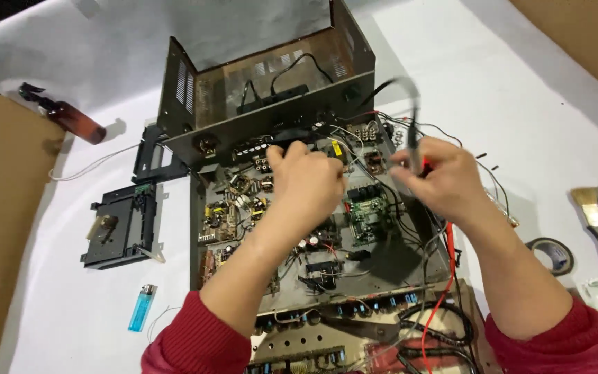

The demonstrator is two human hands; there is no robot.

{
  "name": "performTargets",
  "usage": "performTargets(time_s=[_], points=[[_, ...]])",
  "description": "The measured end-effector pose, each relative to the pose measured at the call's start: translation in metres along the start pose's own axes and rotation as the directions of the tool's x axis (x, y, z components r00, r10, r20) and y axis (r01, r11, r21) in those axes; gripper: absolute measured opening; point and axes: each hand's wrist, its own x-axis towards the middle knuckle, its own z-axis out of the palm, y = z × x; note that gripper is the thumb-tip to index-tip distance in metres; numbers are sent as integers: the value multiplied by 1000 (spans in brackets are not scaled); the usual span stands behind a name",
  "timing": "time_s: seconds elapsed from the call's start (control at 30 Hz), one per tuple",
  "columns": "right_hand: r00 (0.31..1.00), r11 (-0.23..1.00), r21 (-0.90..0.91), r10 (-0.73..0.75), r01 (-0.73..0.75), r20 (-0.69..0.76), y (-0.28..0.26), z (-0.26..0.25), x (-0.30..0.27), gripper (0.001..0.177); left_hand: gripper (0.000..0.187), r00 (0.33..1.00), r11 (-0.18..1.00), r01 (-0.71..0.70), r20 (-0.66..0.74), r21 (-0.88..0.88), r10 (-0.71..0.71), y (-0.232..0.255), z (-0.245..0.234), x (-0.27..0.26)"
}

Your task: Soldering electronic components onto a circuit board within a device chassis.

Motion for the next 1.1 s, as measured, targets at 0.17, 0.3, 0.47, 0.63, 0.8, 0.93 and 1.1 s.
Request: performTargets(time_s=[0.17, 0.3, 0.47, 0.63, 0.8, 0.93, 1.1], points=[[990, 950, -292, -80, 112, 118, 9, 10, -7, 19, 15, 999, 999, -23, 31, 42, 22, 34, -4, 4], [957, 839, -463, -226, 285, 179, 26, 7, -11, 12, 15, 986, 980, -134, -119, -146, 117, 30, 9, -3], [941, 839, -437, -240, 324, 238, 23, 10, -7, 12, 16, 991, 978, -110, -90, -177, 95, 21, 18, -12], [947, 884, -370, -198, 284, 254, 11, 5, -6, 21, 18, 986, 979, -105, -150, -173, 79, 7, 11, -28], [960, 957, -266, -37, 113, 276, 0, 3, -6, 15, 14, 991, 982, -61, -132, -180, 37, -11, 0, -48], [952, 955, -247, -84, 161, 296, -2, 5, -7, 14, 13, 995, 981, -51, -93, -189, 34, -17, -21, -54], [942, 973, -62, 232, -223, 241, -29, -9, 2, 14, 15, 996, 987, 89, -13, -131, -92, -43, -32, -51]])
